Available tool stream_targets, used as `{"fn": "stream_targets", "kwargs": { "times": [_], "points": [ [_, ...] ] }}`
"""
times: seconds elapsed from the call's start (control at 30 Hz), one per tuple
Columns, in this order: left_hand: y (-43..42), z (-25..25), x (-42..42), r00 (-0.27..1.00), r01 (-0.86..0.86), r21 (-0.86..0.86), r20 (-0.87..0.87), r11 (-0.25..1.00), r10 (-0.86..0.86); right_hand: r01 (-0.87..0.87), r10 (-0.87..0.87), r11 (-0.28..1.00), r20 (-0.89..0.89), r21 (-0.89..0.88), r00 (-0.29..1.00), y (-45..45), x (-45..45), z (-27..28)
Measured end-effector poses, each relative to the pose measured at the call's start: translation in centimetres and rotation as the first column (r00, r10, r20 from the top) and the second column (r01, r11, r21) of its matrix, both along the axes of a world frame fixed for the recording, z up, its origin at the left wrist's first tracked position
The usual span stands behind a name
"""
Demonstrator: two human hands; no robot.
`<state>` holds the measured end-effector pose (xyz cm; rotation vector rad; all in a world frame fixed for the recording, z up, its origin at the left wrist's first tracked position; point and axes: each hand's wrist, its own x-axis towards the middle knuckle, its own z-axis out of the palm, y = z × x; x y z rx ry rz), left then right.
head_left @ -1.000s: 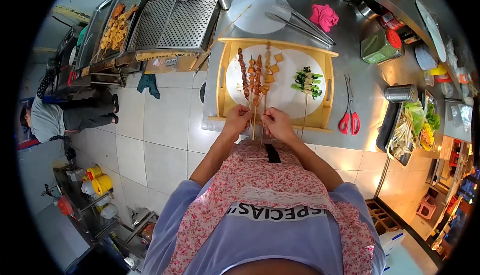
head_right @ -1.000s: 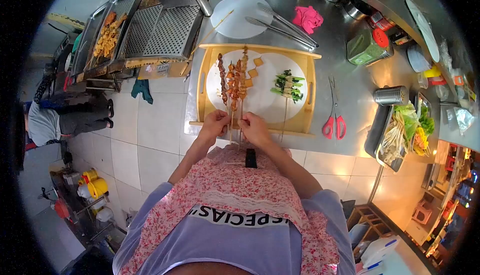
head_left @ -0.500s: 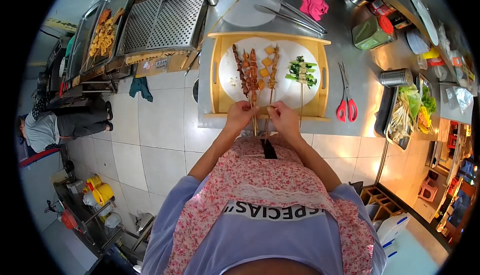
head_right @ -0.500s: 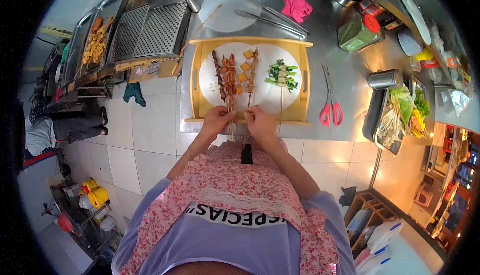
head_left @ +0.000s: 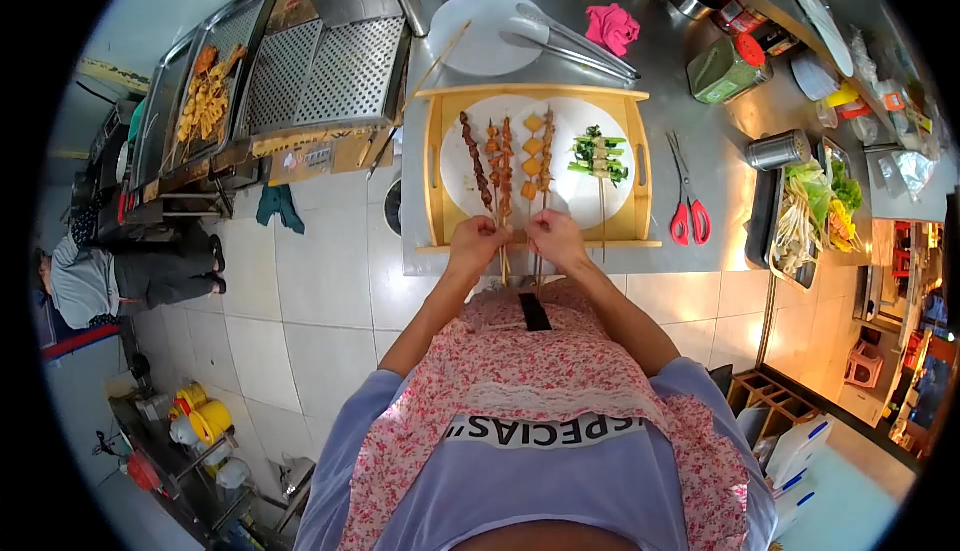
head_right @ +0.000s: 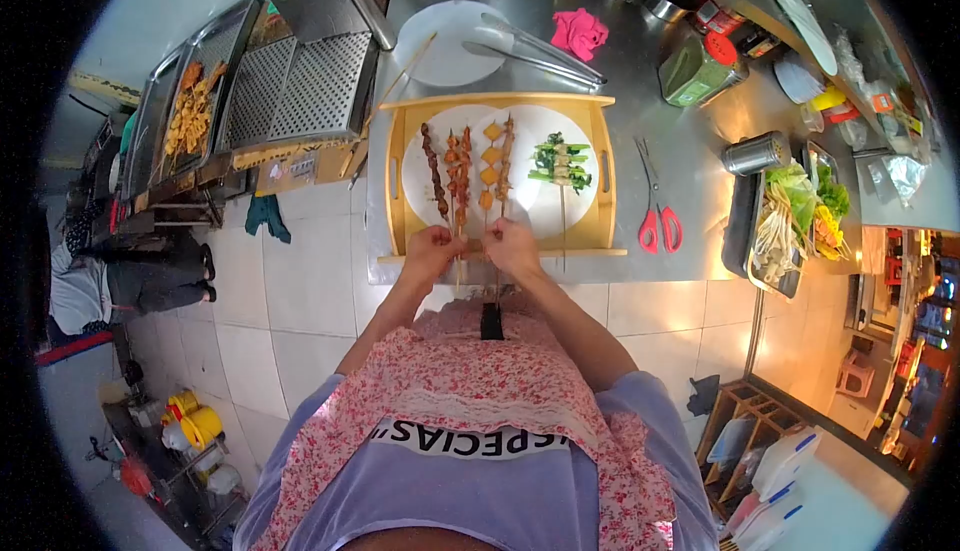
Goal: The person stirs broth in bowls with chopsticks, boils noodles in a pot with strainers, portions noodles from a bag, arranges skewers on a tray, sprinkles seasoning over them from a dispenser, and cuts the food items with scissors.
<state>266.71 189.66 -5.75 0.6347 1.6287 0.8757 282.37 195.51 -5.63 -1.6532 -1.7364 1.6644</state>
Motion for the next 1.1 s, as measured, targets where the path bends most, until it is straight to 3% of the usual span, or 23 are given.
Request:
{"fn": "stream_targets", "kwargs": {
  "times": [0.1,0.17,0.23,0.3,0.33,0.47,0.53,0.63,0.7,0.77,0.8,0.87,0.97,1.1],
  "points": [
    [-0.4,-2.2,-0.9,0.942,0.223,0.081,-0.274,0.971,-0.194,-0.054,0.019,0.976,0.163,0.212,0.986,-0.5,-0.1,-3.0],
    [-0.3,-1.6,-0.8,0.883,0.291,0.089,-0.408,0.953,-0.231,-0.201,0.115,0.93,0.274,0.309,0.955,-0.4,-0.2,-2.9],
    [-0.4,-1.8,-1.0,0.832,0.335,0.073,-0.49,0.939,-0.259,-0.239,0.182,0.944,0.245,0.226,0.952,-0.3,0.3,-1.8],
    [-0.8,-3.4,-1.4,0.81,0.36,0.181,-0.547,0.915,-0.21,-0.26,0.19,0.93,0.268,0.26,0.945,0.4,1.2,0.3],
    [-0.9,-3.3,-1.6,0.82,0.359,0.146,-0.52,0.922,-0.237,-0.258,0.172,0.914,0.276,0.314,0.946,1.2,1.8,1.1],
    [-1.2,-2.5,-2.0,0.79,0.388,0.037,-0.529,0.921,-0.311,0.004,-0.006,0.998,-0.039,-0.056,0.999,7.9,4.8,5.6],
    [-1.1,0.3,-1.6,0.753,0.366,0.003,-0.588,0.931,-0.294,0.098,-0.101,0.995,-0.217,-0.024,0.971,12.3,6.3,7.9],
    [-1.4,1.3,-1.0,0.673,0.278,-0.09,-0.692,0.956,-0.261,0.287,-0.248,0.958,-0.461,0.014,0.852,18.0,6.7,11.9],
    [-1.5,0.9,-0.9,0.633,0.213,-0.086,-0.747,0.973,-0.205,0.273,-0.268,0.958,-0.625,-0.091,0.733,21.1,7.0,12.8],
    [-1.4,0.3,-0.2,0.597,0.196,-0.115,-0.774,0.974,-0.212,0.29,-0.425,0.905,-0.698,-0.311,0.576,22.8,8.3,11.8],
    [-1.3,0.2,-0.3,0.554,0.207,-0.195,-0.784,0.959,-0.279,0.325,-0.548,0.836,-0.685,-0.442,0.48,23.1,10.0,10.4],
    [-1.4,-0.1,-0.2,0.538,0.22,-0.144,-0.807,0.965,-0.243,0.304,-0.731,0.683,-0.62,-0.664,0.285,24.4,12.1,7.9],
    [-1.4,-0.3,0.1,0.539,0.204,-0.181,-0.8,0.962,-0.265,0.385,-0.878,0.458,-0.476,-0.802,0.052,25.4,16.5,4.6],
    [-0.9,0.9,0.3,0.54,0.186,-0.259,-0.779,0.948,-0.319,0.316,-0.774,0.565,-0.622,-0.762,-0.118,25.1,25.2,-1.5]
  ]
}}
